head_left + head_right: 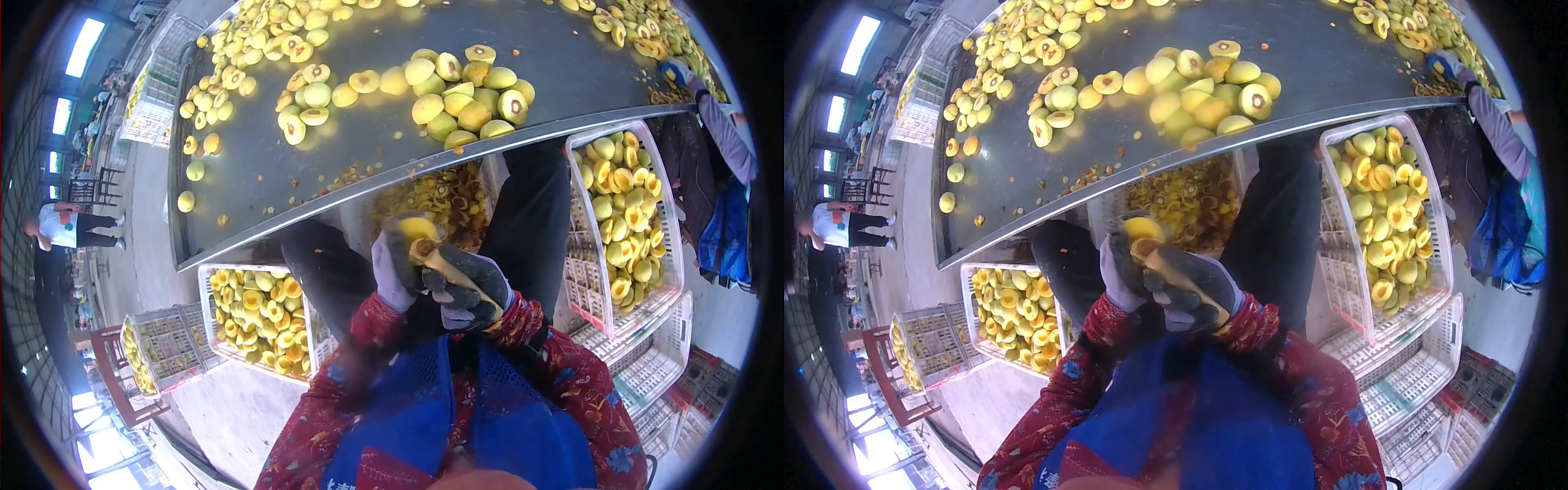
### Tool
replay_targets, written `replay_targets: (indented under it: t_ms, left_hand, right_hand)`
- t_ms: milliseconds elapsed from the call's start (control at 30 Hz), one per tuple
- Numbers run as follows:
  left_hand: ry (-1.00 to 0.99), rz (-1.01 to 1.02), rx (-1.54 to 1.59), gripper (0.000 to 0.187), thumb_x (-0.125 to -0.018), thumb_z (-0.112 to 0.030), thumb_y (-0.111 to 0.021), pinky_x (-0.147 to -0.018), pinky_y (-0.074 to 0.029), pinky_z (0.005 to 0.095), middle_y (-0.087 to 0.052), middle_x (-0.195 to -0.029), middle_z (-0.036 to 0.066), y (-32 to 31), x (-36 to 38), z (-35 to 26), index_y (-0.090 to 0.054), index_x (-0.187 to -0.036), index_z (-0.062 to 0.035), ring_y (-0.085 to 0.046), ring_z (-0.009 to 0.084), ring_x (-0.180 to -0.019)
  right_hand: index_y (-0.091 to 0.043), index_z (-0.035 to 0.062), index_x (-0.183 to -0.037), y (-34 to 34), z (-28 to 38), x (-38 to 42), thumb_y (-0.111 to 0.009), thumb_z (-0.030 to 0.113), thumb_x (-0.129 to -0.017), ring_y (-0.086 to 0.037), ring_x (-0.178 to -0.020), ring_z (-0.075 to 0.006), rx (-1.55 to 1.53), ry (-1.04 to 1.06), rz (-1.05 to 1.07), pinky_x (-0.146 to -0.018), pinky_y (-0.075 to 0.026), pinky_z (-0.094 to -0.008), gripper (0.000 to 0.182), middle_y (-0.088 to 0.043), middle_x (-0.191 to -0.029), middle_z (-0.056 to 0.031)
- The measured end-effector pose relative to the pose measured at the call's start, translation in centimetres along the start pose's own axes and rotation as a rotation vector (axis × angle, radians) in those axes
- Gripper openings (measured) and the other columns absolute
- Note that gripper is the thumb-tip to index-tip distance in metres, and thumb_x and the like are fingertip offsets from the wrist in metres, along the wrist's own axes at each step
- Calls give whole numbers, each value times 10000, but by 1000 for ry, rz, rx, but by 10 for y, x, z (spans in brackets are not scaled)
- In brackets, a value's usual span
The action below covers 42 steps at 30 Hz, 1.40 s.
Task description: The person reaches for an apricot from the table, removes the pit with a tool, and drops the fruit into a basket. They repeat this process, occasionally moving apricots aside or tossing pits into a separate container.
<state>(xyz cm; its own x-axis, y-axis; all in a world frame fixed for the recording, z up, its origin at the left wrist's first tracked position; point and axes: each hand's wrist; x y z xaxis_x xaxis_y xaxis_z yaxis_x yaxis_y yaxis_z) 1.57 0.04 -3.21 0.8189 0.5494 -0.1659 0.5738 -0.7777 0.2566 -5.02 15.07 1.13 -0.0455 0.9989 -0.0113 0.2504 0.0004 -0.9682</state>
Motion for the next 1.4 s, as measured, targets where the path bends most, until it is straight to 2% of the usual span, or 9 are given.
replay_targets:
  t_ms: [100, 167, 367, 567, 700, 800, 900, 1000, 1400]
  left_hand:
    - [356, -245, 330, 371, -972, -297, -389, -777, -493, 338, -616, -977, 116, 28, 2, -16, -531, -1124, 9, -609, 204, -873]
    - [440, -652, -436, 319, -970, -253, -402, -817, -472, 320, -613, -967, 101, 86, 16, 16, -565, -1089, -6, -582, 194, -878]
    - [110, -57, -1275, 514, -828, -351, -610, -934, -409, 444, -527, -1186, 246, 145, -44, -70, -506, -1180, 9, -492, 401, -1119]
    - [-138, 386, -925, 538, -860, -403, -541, -929, -410, 424, -548, -1170, 217, -37, -201, -47, -456, -1240, -30, -531, 360, -1093]
    - [300, 454, -507, 505, -863, -381, -544, -868, -455, 383, -552, -1142, 225, -55, -228, -21, -468, -1222, -34, -550, 349, -1057]
    - [-475, 543, -462, 537, -824, -370, -580, -934, -399, 437, -513, -1214, 233, -6, -192, -38, -453, -1204, -13, -494, 378, -1133]
    - [-471, 507, -450, 566, -814, -345, -591, -957, -377, 439, -511, -1202, 219, 31, -147, -36, -442, -1228, 11, -504, 366, -1105]
    - [-17, 475, -179, 577, -834, -360, -582, -977, -374, 422, -517, -1180, 193, 40, -97, -45, -433, -1249, 12, -516, 337, -1084]
    - [498, 283, 659, 343, -981, -242, -427, -822, -462, 244, -591, -1060, 80, 34, -19, -60, -510, -1185, 21, -569, 133, -933]
  right_hand:
    - [-533, 2, -928, -16, 7, 2, -340, 413, -973, -353, -329, -91, 57, 82, 1, -373, -300, -223, 457, -434, -525, -13]
    - [-536, 3, -908, -4, 19, 9, -361, 406, -970, -353, -333, -88, 112, 109, -84, -382, -305, -229, 444, -434, -526, -9]
    - [-537, 14, -912, 5, 34, 8, -363, 401, -973, -349, -338, -100, 292, 114, -418, -360, -312, -222, 429, -419, -516, -9]
    - [-537, 20, -862, -8, 33, 8, -409, 393, -958, -359, -346, -102, 442, 247, -580, -351, -303, -225, 407, -426, -509, -12]
    - [-543, 28, -870, -3, 36, 20, -465, 339, -946, -431, -448, -94, 703, 407, -610, -424, -349, -231, 330, -487, -588, -9]
    - [-564, 35, -928, -22, 40, 25, -525, 232, -936, -518, -641, -92, 891, 411, -673, -567, -429, -261, 202, -552, -721, -23]
    - [-554, 13, -932, -24, 32, 18, -526, 179, -919, -540, -600, -166, 1434, 526, -758, -545, -439, -293, 170, -567, -702, -104]
    - [-555, 3, -941, -27, 22, 11, -522, 127, -901, -568, -604, -243, 2796, 1131, -473, -539, -453, -315, 135, -572, -695, -158]
    - [-497, -47, -1037, -29, -22, -8, -568, 272, -861, -575, -469, -335, 2452, 793, -886, -435, -452, -414, 371, -553, -532, -156]
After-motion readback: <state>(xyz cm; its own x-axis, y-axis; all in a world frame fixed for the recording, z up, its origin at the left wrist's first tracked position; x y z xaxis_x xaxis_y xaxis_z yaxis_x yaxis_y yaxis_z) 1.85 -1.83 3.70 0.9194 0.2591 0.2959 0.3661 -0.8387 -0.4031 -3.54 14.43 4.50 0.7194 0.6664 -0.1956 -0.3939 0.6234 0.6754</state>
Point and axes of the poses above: each hand's wrist, its own x-axis away from the middle knuckle, its own y-axis out of the back of the hand, z = x × y
